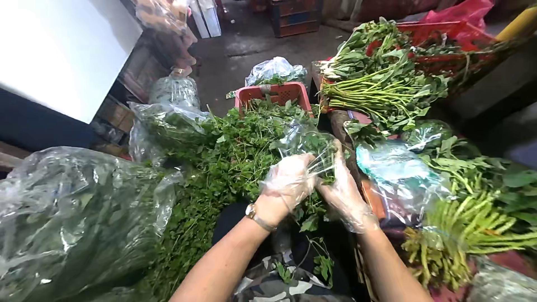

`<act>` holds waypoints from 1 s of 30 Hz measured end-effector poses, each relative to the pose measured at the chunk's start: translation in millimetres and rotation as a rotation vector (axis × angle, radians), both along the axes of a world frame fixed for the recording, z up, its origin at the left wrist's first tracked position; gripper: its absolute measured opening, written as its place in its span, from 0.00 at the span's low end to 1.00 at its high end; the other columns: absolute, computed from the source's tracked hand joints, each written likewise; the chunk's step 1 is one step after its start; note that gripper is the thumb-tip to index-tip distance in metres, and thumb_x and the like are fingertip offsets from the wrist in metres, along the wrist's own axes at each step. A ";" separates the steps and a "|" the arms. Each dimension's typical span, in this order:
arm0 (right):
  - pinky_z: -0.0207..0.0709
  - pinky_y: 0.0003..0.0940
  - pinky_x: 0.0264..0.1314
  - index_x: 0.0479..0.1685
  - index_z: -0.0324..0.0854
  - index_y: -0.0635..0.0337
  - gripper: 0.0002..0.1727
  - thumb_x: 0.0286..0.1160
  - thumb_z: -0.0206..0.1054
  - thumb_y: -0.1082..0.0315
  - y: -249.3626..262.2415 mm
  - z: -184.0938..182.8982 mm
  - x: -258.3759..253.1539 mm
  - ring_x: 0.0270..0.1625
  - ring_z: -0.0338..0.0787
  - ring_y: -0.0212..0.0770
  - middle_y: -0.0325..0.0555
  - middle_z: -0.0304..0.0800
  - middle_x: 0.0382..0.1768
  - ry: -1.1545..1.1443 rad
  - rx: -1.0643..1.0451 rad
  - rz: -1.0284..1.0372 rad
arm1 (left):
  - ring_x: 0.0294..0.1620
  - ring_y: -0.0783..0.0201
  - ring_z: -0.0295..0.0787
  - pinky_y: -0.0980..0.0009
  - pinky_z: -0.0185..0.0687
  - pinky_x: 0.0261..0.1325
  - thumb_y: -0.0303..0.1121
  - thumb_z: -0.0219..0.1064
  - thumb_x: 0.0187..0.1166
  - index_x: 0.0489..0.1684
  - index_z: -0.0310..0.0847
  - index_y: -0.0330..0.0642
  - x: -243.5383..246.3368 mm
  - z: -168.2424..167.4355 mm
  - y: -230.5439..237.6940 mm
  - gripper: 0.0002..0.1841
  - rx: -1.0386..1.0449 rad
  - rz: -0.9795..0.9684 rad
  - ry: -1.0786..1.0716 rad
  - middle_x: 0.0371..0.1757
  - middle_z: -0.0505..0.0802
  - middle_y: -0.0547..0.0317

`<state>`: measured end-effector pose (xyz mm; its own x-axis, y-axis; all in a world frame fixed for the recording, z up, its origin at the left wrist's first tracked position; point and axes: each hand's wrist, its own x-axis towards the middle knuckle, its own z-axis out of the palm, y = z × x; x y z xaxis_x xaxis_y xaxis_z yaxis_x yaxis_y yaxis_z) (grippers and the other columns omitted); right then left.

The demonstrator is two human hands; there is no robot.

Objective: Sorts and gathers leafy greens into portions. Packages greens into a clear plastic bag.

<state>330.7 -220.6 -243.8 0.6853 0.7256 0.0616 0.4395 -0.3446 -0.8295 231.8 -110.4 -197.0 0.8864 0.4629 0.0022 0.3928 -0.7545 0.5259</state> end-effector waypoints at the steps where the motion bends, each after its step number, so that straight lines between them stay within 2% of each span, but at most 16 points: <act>1: 0.74 0.54 0.76 0.95 0.35 0.65 0.58 0.65 0.74 0.73 1.4 0.3 -3.0 0.71 0.85 0.61 0.71 0.80 0.72 -0.069 -0.053 0.014 | 0.59 0.44 0.90 0.43 0.81 0.64 0.36 0.66 0.82 0.63 0.89 0.43 3.5 -4.8 -2.4 0.16 0.064 0.000 -0.060 0.55 0.94 0.43; 2: 0.76 0.54 0.74 0.94 0.42 0.66 0.54 0.66 0.72 0.74 0.7 -1.9 -5.7 0.69 0.88 0.59 0.69 0.83 0.69 -0.097 -0.046 0.041 | 0.53 0.45 0.93 0.45 0.84 0.57 0.36 0.68 0.81 0.53 0.92 0.42 6.0 -12.3 -7.5 0.12 0.151 -0.008 -0.184 0.48 0.95 0.45; 4: 0.77 0.33 0.74 0.86 0.62 0.69 0.36 0.76 0.65 0.70 -6.3 -11.4 -11.1 0.67 0.86 0.36 0.56 0.85 0.67 0.047 0.164 0.077 | 0.36 0.55 0.93 0.54 0.87 0.44 0.37 0.72 0.73 0.35 0.93 0.44 9.1 -32.0 -22.9 0.07 0.326 -0.105 -0.534 0.32 0.95 0.53; 5: 0.73 0.25 0.77 0.87 0.59 0.69 0.34 0.82 0.60 0.68 -10.1 -11.0 -10.1 0.71 0.81 0.27 0.52 0.80 0.73 0.165 0.263 0.113 | 0.31 0.58 0.92 0.58 0.86 0.42 0.37 0.72 0.72 0.29 0.92 0.46 8.9 -38.4 -30.3 0.07 0.372 -0.190 -0.680 0.27 0.93 0.56; 6: 0.70 0.23 0.79 0.90 0.54 0.68 0.38 0.80 0.60 0.67 -13.3 -4.7 -7.2 0.75 0.78 0.23 0.52 0.77 0.78 0.187 0.302 0.113 | 0.29 0.59 0.90 0.60 0.85 0.43 0.36 0.71 0.73 0.27 0.90 0.46 6.4 -44.1 -34.4 0.08 0.385 -0.258 -0.787 0.24 0.91 0.58; 8: 0.75 0.20 0.73 0.91 0.50 0.67 0.48 0.67 0.72 0.73 -18.2 6.4 5.1 0.71 0.80 0.22 0.53 0.76 0.76 0.242 0.306 0.016 | 0.27 0.60 0.89 0.63 0.82 0.42 0.34 0.69 0.74 0.25 0.89 0.43 -4.0 -55.2 -30.1 0.09 0.310 -0.308 -0.870 0.22 0.91 0.56; 11: 0.74 0.17 0.70 0.93 0.45 0.66 0.54 0.62 0.75 0.75 -24.3 16.5 11.5 0.70 0.78 0.20 0.54 0.72 0.78 0.352 0.222 -0.072 | 0.32 0.60 0.91 0.66 0.83 0.44 0.36 0.68 0.78 0.28 0.88 0.35 -15.4 -72.6 -13.9 0.13 0.054 -0.315 -0.796 0.28 0.94 0.51; 13: 0.82 0.16 0.59 0.89 0.52 0.66 0.50 0.59 0.75 0.77 -25.2 17.3 9.7 0.57 0.86 0.17 0.44 0.83 0.64 0.449 0.226 -0.093 | 0.35 0.61 0.89 0.69 0.81 0.47 0.40 0.63 0.83 0.29 0.86 0.34 -16.6 -80.8 -4.8 0.18 -0.059 -0.302 -0.775 0.29 0.92 0.49; 15: 0.83 0.14 0.53 0.88 0.52 0.66 0.49 0.59 0.73 0.79 -28.3 22.4 9.0 0.50 0.88 0.16 0.38 0.86 0.55 0.538 0.206 -0.095 | 0.34 0.63 0.86 0.70 0.78 0.47 0.46 0.55 0.88 0.26 0.84 0.34 -15.9 -88.3 -1.4 0.25 -0.115 -0.283 -0.797 0.27 0.89 0.50; 19: 0.85 0.22 0.49 0.87 0.53 0.63 0.42 0.71 0.67 0.78 -13.9 13.4 -1.2 0.46 0.89 0.23 0.42 0.87 0.51 0.698 0.320 -0.261 | 0.34 0.62 0.83 0.70 0.76 0.46 0.45 0.49 0.91 0.21 0.78 0.34 -18.8 -91.0 -30.5 0.27 -0.205 -0.195 -0.851 0.25 0.84 0.49; 21: 0.88 0.27 0.48 0.89 0.51 0.60 0.42 0.73 0.68 0.77 0.0 -1.2 -1.6 0.47 0.90 0.29 0.47 0.86 0.53 0.744 0.353 -0.307 | 0.36 0.67 0.79 0.75 0.74 0.47 0.45 0.54 0.88 0.24 0.75 0.35 -20.6 -98.2 -37.2 0.23 -0.336 -0.208 -0.869 0.28 0.81 0.52; 23: 0.87 0.32 0.54 0.92 0.45 0.56 0.45 0.76 0.68 0.74 0.9 -11.8 2.7 0.52 0.90 0.32 0.49 0.84 0.59 0.820 0.310 -0.221 | 0.39 0.71 0.77 0.74 0.73 0.50 0.47 0.66 0.79 0.32 0.74 0.34 -26.1 -107.7 -31.2 0.20 -0.452 -0.191 -0.781 0.33 0.82 0.55; 25: 0.86 0.28 0.49 0.85 0.55 0.54 0.34 0.78 0.62 0.70 -14.1 -12.5 5.3 0.47 0.89 0.28 0.39 0.87 0.50 0.933 0.210 -0.060 | 0.33 0.70 0.75 0.73 0.72 0.42 0.36 0.70 0.70 0.32 0.76 0.31 -30.2 -108.6 -24.2 0.15 -0.448 -0.117 -0.635 0.29 0.81 0.56; 27: 0.88 0.27 0.43 0.55 0.77 0.51 0.16 0.68 0.60 0.71 -32.5 -14.3 8.5 0.40 0.92 0.27 0.32 0.93 0.37 1.054 0.167 0.089 | 0.26 0.68 0.74 0.72 0.70 0.36 0.28 0.70 0.68 0.25 0.77 0.30 -34.1 -100.4 -24.5 0.10 -0.389 -0.043 -0.484 0.22 0.79 0.56; 28: 0.88 0.28 0.47 0.49 0.81 0.53 0.13 0.67 0.59 0.71 -38.7 -14.2 11.5 0.42 0.93 0.27 0.32 0.94 0.38 1.054 0.139 0.157 | 0.26 0.67 0.74 0.70 0.70 0.36 0.27 0.70 0.68 0.22 0.76 0.31 -35.6 -95.6 -25.7 0.10 -0.377 -0.006 -0.432 0.21 0.79 0.56; 30: 0.86 0.25 0.56 0.58 0.79 0.59 0.12 0.82 0.56 0.71 -41.9 -2.3 13.6 0.50 0.90 0.25 0.35 0.91 0.46 0.798 -0.061 0.212 | 0.28 0.64 0.76 0.67 0.71 0.38 0.25 0.69 0.67 0.20 0.76 0.30 -36.1 -84.9 -30.2 0.09 -0.372 0.063 -0.386 0.21 0.80 0.53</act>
